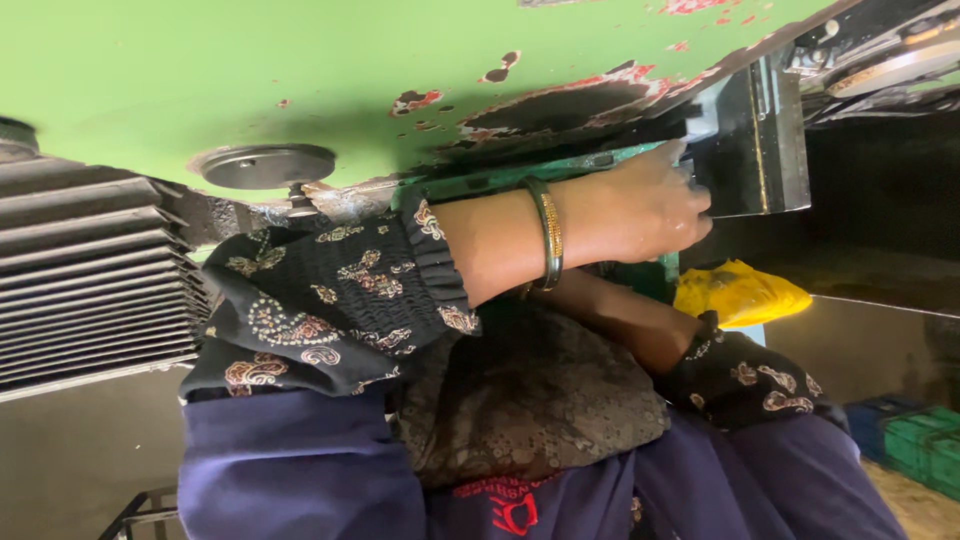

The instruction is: The person repeatedly picks small metal rods from a green crate and presses them against a rotating grinding wheel to smooth or sharpen the ends. The person holds the rods with both hands, rotates them, and returns them to the crate after each pass.

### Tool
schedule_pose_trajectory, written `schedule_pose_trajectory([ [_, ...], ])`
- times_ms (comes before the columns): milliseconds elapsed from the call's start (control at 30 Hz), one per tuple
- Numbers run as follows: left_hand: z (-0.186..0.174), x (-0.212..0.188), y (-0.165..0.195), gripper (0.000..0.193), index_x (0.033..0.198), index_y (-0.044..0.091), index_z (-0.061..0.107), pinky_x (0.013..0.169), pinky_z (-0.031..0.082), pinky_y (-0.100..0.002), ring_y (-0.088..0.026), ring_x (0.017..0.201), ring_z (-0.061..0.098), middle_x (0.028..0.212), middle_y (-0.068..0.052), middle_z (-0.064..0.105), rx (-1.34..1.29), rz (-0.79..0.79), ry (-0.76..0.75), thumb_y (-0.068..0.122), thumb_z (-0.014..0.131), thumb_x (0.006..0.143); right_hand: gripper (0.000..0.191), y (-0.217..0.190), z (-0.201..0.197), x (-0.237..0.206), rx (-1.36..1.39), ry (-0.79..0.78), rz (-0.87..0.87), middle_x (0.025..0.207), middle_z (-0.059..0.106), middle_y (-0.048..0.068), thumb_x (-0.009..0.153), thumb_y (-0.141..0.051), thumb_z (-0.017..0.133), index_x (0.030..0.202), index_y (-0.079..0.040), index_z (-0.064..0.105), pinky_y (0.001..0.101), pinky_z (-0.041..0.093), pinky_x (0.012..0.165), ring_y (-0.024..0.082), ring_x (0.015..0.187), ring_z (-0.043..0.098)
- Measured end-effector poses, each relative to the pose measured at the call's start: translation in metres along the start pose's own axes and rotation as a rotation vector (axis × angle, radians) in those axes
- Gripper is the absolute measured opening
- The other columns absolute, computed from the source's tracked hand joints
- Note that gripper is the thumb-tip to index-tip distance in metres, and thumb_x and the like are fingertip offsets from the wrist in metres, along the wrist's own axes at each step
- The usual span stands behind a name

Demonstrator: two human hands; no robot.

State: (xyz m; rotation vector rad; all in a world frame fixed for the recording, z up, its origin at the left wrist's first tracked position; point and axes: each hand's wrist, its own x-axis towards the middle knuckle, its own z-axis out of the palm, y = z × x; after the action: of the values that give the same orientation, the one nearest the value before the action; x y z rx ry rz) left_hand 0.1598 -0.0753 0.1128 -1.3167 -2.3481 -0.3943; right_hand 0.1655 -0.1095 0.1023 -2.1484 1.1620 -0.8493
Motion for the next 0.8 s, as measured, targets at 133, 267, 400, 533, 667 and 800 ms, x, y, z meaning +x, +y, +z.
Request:
schedule_pose_trajectory([
  [133, 0.005, -0.003, -0.002, 0.013, 0.092, 0.016, 0.074, 0.103, 0.041, -0.055, -0.026, 0.088, 0.069, 0.088, -0.001, 0.068, -0.032, 0.022, -0.150, 0.023, 0.070, 0.082, 0.022, -0.003, -0.002, 0.001, -0.024, -0.001, -0.029, 0.115, 0.067, 0.013, 0.101, -0.017, 0.059, 0.119, -0.006, 0.058, 0.0408, 0.051, 0.092, 0.028, 0.108, 0.063],
  [267, 0.009, -0.011, -0.003, 0.015, 0.096, 0.015, 0.074, 0.102, 0.040, -0.054, -0.026, 0.088, 0.069, 0.088, -0.001, 0.068, -0.057, 0.028, -0.156, 0.022, 0.071, 0.084, 0.019, -0.005, -0.004, 0.004, -0.049, -0.002, -0.057, 0.114, 0.067, 0.013, 0.101, -0.018, 0.059, 0.115, -0.005, 0.060, 0.0410, 0.051, 0.091, 0.028, 0.107, 0.063],
  [400, 0.012, -0.008, -0.005, 0.019, 0.093, 0.016, 0.074, 0.101, 0.040, -0.055, -0.025, 0.084, 0.069, 0.085, 0.000, 0.068, -0.065, 0.031, -0.129, 0.026, 0.071, 0.077, 0.017, -0.007, -0.006, 0.007, -0.065, -0.008, -0.080, 0.112, 0.067, 0.013, 0.101, -0.018, 0.059, 0.111, -0.004, 0.062, 0.0413, 0.051, 0.090, 0.028, 0.105, 0.062],
  [533, 0.013, -0.008, -0.009, 0.010, 0.094, 0.016, 0.074, 0.099, 0.042, -0.052, -0.026, 0.082, 0.069, 0.086, -0.001, 0.068, -0.037, 0.013, -0.169, 0.020, 0.068, 0.087, 0.017, -0.006, -0.009, 0.008, -0.079, -0.006, -0.101, 0.110, 0.067, 0.013, 0.101, -0.018, 0.060, 0.106, -0.003, 0.064, 0.0415, 0.051, 0.089, 0.028, 0.104, 0.062],
  [667, 0.013, -0.008, -0.012, 0.010, 0.092, 0.016, 0.074, 0.096, 0.043, -0.051, -0.025, 0.080, 0.070, 0.085, -0.001, 0.068, -0.029, 0.017, -0.148, 0.020, 0.068, 0.085, 0.017, -0.006, -0.008, 0.008, -0.053, 0.008, -0.114, 0.114, 0.067, 0.013, 0.102, -0.017, 0.059, 0.108, -0.002, 0.064, 0.0412, 0.051, 0.093, 0.028, 0.107, 0.062],
  [800, 0.012, -0.009, -0.011, 0.012, 0.090, 0.017, 0.073, 0.094, 0.043, -0.049, -0.025, 0.081, 0.070, 0.086, -0.001, 0.069, -0.066, 0.036, -0.152, 0.023, 0.070, 0.081, 0.018, -0.006, -0.005, 0.008, -0.010, 0.045, -0.110, 0.116, 0.067, 0.013, 0.102, -0.017, 0.058, 0.110, -0.002, 0.064, 0.0405, 0.051, 0.094, 0.028, 0.109, 0.062],
])
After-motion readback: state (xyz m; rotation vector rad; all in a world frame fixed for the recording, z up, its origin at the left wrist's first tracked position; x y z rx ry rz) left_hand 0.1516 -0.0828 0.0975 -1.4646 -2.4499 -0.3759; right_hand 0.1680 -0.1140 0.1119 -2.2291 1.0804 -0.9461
